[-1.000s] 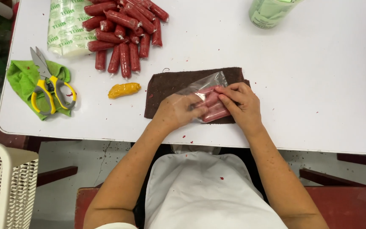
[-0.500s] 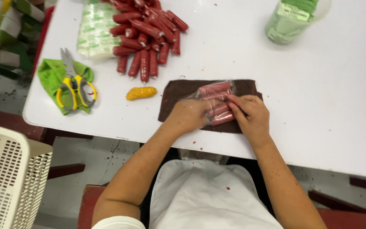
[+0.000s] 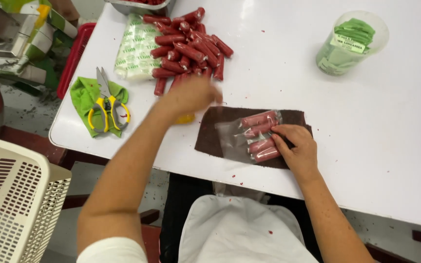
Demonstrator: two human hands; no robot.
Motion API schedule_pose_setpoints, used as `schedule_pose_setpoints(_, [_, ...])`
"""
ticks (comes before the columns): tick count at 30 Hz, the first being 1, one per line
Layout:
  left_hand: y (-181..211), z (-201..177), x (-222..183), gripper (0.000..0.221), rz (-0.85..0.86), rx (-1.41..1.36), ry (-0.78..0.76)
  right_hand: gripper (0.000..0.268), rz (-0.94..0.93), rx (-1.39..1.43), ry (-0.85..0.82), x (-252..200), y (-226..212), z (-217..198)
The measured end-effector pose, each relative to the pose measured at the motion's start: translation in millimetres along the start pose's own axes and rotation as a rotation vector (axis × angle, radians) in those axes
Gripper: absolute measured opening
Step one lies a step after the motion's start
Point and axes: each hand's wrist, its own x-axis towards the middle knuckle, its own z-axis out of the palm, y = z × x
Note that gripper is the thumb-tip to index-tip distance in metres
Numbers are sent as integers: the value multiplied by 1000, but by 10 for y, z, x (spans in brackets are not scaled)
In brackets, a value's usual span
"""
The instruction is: The person is manually counting and placing small red sausages into plastic bags on a production table.
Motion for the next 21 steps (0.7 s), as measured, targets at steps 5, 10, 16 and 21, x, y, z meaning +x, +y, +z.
schedule_pose_setpoints(5, [-389, 96, 915, 35, 17, 452, 522, 22, 19, -61, -35, -1, -83, -53])
schedule_pose_setpoints(10, [-757, 338, 1080, 21, -68, 970, 786, 28, 26, 6, -81, -7, -67, -63])
schedule_pose_setpoints(16, [238, 176, -767, 18, -287, -393, 903, 31, 40, -24, -120, -34, -16, -50])
schedule_pose_setpoints(21, [206, 1204, -1350, 29, -397, -1178, 762, 30, -35, 11, -66, -68, 119, -4])
